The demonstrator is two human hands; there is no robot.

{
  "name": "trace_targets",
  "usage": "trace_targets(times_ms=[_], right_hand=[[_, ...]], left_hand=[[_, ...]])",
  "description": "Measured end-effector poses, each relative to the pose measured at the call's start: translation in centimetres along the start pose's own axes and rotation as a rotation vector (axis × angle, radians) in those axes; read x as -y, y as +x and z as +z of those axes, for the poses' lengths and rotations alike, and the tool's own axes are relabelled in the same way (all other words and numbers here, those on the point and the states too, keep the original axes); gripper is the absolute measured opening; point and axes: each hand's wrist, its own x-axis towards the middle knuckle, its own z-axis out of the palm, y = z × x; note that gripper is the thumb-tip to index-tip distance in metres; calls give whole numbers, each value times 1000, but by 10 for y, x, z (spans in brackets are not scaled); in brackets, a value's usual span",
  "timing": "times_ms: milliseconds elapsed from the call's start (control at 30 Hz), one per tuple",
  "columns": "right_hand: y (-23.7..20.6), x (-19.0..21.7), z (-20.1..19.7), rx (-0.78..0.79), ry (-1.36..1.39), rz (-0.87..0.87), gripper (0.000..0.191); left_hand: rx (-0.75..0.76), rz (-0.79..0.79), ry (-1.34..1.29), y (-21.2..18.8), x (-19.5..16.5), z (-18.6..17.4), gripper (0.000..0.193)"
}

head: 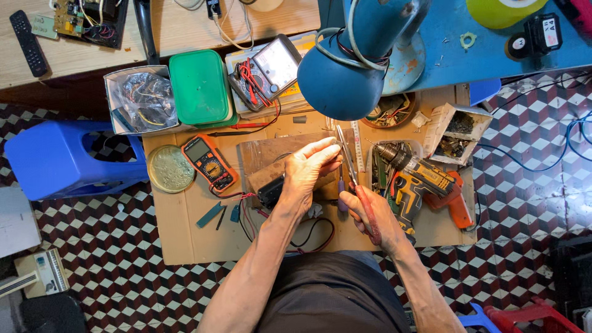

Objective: The person marks and drills holes into small black electronic components on a wooden board. They use a pen to mark positions, then a cordless drill to create holes, and finally use pliers to trim wires on a nearby motor.

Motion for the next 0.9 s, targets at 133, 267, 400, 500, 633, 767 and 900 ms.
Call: trace_targets(times_ms=[133,267,400,500,633,767,900], right_hand=[[-2,-1,1,3,50,13,41],[-5,-4,1,7,93,14,42],[-7,-8,1,9,130,12,42],[-2,-11,-1,-60,247,36,37],[6,-16,-13,105,176,-23,46],[14,-19,-17,172,112,-27,44],[15,-19,-21,162,-21,-42,45]], left_hand=[[9,-7,-4,1,4,-2,39],[29,-35,-29,3,7,-3,37],[76,-36,-41,5,10,-4,38],[128,31,14,5,10,-8,39],[142,71,146,4,6,-10,44],[172,29,0,5,0,-7,55],[180,55,138,5,-6,-12,65]])
